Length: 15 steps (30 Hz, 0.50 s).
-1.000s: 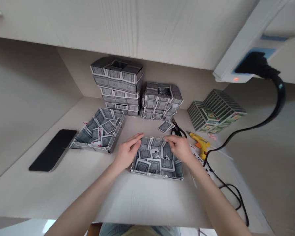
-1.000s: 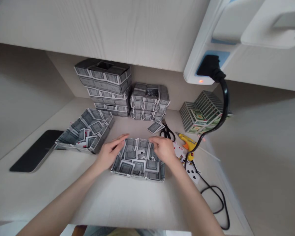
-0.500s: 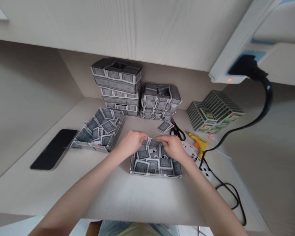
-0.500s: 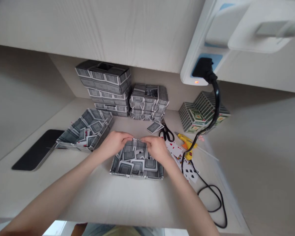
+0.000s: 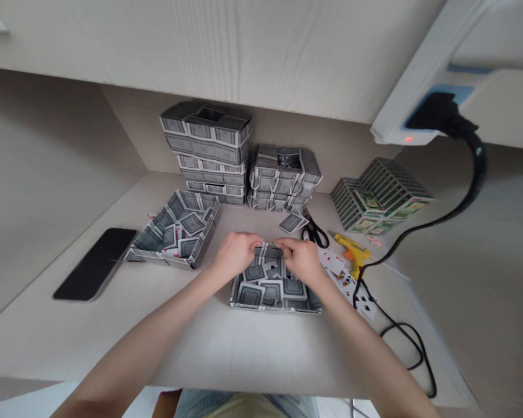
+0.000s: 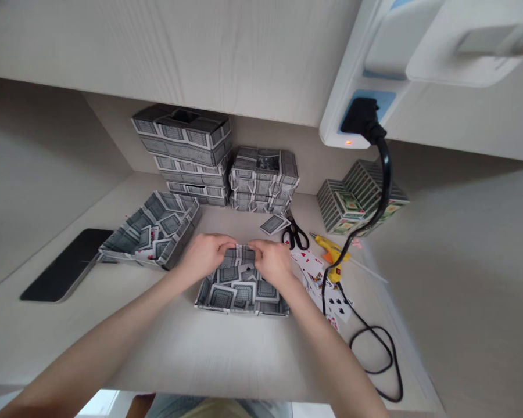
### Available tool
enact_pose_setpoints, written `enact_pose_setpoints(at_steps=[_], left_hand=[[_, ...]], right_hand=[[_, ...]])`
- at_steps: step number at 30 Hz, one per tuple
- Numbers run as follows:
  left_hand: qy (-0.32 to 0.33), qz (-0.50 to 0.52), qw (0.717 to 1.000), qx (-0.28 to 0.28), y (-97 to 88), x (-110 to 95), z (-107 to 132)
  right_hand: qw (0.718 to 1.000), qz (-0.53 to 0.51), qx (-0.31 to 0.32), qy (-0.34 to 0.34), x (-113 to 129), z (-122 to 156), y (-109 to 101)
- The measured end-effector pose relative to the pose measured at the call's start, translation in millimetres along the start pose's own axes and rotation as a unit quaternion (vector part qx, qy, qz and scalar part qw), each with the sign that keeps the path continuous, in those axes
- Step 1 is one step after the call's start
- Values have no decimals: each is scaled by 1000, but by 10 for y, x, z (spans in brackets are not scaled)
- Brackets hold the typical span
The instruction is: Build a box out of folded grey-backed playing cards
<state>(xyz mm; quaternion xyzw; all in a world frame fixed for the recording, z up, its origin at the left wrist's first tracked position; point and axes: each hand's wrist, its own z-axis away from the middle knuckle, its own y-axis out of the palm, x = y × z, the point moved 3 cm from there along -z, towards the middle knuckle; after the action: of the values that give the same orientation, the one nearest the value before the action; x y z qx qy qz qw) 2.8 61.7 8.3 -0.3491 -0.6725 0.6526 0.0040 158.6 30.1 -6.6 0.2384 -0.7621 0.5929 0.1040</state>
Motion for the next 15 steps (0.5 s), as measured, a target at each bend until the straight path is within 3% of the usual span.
enact_pose_setpoints(at_steps=[9,15], left_hand=[[30,-8,999,-3,12,-1,10],[22,12,1000,-6,23,11,8]], right_hand=[[993,112,28,-13,155,-25,8],[998,49,30,-28,103,-56,39]])
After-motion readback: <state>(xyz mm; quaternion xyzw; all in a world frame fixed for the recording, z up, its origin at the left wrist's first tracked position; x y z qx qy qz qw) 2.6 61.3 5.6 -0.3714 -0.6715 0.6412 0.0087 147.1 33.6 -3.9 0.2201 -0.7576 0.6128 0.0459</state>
